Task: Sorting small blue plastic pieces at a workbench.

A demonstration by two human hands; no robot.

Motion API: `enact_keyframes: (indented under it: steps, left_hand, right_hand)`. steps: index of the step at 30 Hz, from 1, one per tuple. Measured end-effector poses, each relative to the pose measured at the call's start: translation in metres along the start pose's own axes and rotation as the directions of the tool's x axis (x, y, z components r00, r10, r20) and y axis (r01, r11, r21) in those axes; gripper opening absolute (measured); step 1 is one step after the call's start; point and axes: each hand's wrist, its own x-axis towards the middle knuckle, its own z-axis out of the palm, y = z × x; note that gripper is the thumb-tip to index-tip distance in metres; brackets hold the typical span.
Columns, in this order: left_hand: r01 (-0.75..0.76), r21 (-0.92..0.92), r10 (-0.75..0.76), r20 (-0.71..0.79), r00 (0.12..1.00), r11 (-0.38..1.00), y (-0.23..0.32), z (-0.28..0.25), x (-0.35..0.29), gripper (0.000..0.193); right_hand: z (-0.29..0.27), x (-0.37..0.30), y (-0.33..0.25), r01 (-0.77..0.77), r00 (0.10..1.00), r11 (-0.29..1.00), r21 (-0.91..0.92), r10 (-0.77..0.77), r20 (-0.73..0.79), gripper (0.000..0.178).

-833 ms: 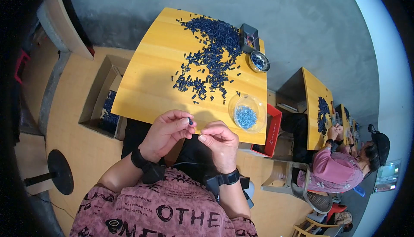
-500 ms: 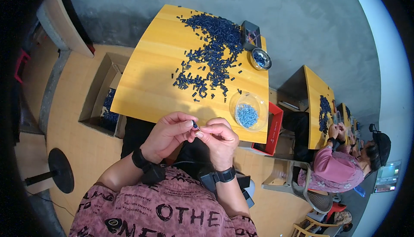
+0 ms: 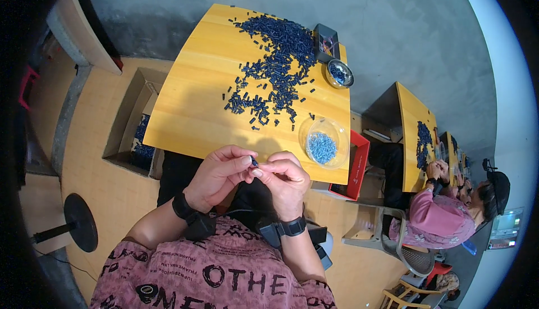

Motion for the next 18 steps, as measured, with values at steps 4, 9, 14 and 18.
enact_keyframes:
  steps: [4, 9, 14, 18]
  left_hand:
    - [-0.018, 0.03, 0.018, -0.005, 1.0, 0.999, 0.003, 0.004, -0.002, 0.016]
    - [-0.122, 0.358, 0.142, -0.028, 0.99, 0.926, 0.009, 0.012, -0.002, 0.016]
    - [-0.216, 0.525, 0.207, 0.078, 0.975, 0.823, 0.007, 0.008, -0.004, 0.019]
    - [-0.224, 0.542, 0.22, 0.073, 0.973, 0.81, 0.008, 0.012, -0.005, 0.017]
  right_hand:
    - [-0.002, -0.001, 0.004, 0.013, 1.0, 1.0, -0.014, -0.013, 0.002, 0.016]
    - [-0.01, 0.0, 0.004, -0.036, 0.999, 0.998, 0.056, 0.038, -0.038, 0.017]
    - [-0.006, 0.002, -0.002, -0.045, 0.999, 0.999, 0.019, 0.045, -0.013, 0.017]
    - [-0.004, 0.003, -0.003, -0.058, 0.998, 0.998, 0.019, 0.058, -0.002, 0.017]
